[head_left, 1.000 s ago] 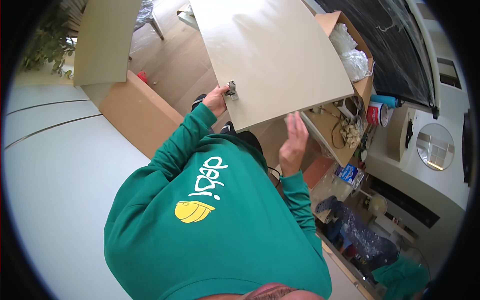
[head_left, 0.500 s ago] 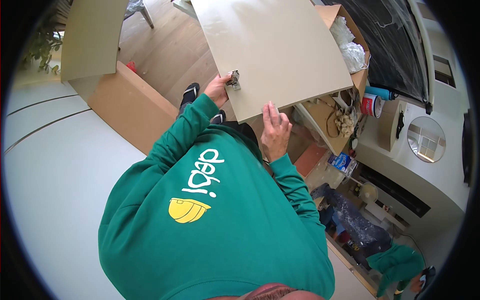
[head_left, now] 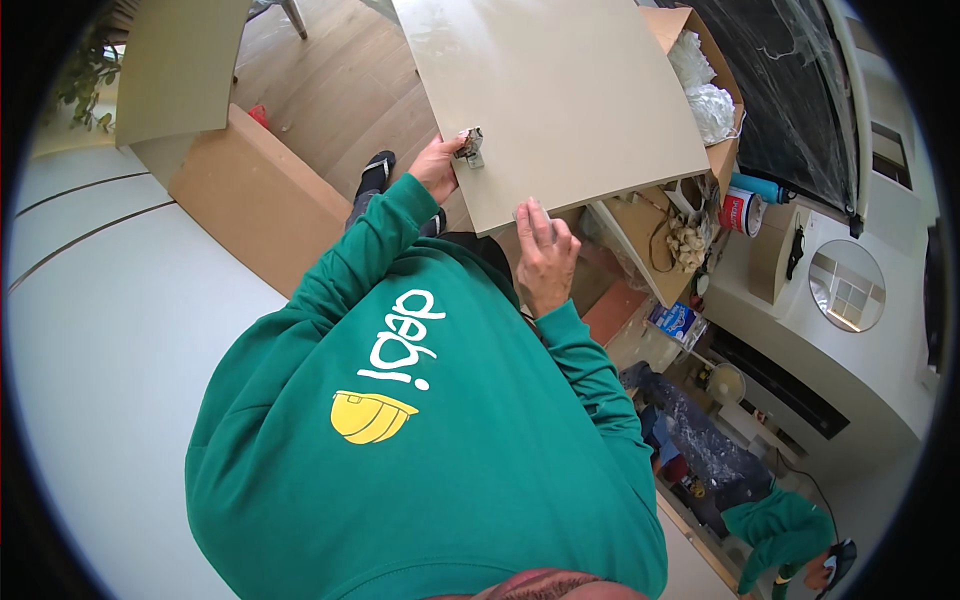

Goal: The person wipes the surface of a light-colored board with a cloth, then turns the board over and continues wiping the other side and the edges.

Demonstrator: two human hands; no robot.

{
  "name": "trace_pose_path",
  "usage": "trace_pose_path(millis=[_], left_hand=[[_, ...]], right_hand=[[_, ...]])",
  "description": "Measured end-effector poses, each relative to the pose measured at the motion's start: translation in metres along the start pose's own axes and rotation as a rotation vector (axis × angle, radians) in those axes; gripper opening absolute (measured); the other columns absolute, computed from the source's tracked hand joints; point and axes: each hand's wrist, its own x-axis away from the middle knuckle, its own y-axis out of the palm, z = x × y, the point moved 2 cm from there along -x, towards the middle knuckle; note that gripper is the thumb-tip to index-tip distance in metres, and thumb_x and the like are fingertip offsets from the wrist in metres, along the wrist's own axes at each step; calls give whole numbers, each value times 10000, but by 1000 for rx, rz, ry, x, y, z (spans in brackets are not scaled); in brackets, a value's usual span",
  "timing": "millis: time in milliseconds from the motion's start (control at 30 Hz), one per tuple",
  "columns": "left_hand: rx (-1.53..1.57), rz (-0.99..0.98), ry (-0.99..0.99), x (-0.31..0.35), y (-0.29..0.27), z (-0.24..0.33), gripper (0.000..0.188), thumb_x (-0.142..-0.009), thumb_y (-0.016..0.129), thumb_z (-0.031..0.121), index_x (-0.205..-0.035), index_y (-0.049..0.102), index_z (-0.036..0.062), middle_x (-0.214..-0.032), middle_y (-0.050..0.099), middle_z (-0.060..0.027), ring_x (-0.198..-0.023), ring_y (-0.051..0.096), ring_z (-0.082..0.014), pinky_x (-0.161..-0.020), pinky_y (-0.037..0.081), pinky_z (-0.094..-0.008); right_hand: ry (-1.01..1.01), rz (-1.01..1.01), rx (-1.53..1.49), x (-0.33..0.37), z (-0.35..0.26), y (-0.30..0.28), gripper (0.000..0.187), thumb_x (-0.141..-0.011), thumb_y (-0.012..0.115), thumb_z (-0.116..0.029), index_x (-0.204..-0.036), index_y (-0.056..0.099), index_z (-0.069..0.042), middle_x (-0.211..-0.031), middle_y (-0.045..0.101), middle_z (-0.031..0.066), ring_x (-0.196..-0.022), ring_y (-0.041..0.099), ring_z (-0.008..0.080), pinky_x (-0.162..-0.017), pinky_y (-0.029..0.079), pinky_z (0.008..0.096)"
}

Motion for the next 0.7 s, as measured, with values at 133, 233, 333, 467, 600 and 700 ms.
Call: trace_pose_path(millis=[133,233,333,467,600,700], left_hand=[[1,9,10,-1,2,-3,295,-1066,553,225,-1329,505,98,-1193,659,-29,-1069,673,-191,-902,588,-441],[-13,39,0,1,-4,-2,295,-1066,551,221,-1329,505,96,-1191,660,-28,-1064,676,-192,-904,589,-434],[0,64,0,2,6,-2,299,-1064,553,223,-1332,503,99,-1191,660,-27,-1062,677,-194,-910,585,-439],[1,14,1,-2,0,-1,298,-1063,551,221,-1332,499,103,-1200,656,-28,-1073,673,-198,-920,578,-453],[1,46,14,-3,-1,-5,291,-1063,549,219,-1324,497,101,-1198,654,-27,-1078,670,-196,-919,578,-454],[-1,41,-4,-6,-5,-3,293,-1059,561,223,-1319,500,103,-1190,655,-24,-1071,671,-191,-916,582,-447]], right_hand=[[-167,20,-134,10,-37,6,558,-866,559,-85,-1421,609,-114,-1501,540,-6,-1155,513,229,-911,415,384],[-27,24,-10,2,2,2,554,-875,553,-99,-1424,616,-131,-1488,557,-24,-1152,521,223,-908,414,375],[-96,68,-29,13,-18,12,541,-884,553,-111,-1421,621,-136,-1481,563,-28,-1146,528,222,-901,411,370],[-184,42,-106,9,-11,6,540,-883,541,-86,-1414,628,-135,-1481,563,-29,-1144,534,227,-899,410,370],[-33,55,-41,10,-5,11,556,-873,548,-73,-1421,621,-138,-1499,547,-30,-1151,527,221,-904,403,374],[-129,74,-43,10,-12,13,554,-872,549,-62,-1416,625,-134,-1493,552,-27,-1151,526,233,-903,404,382]])
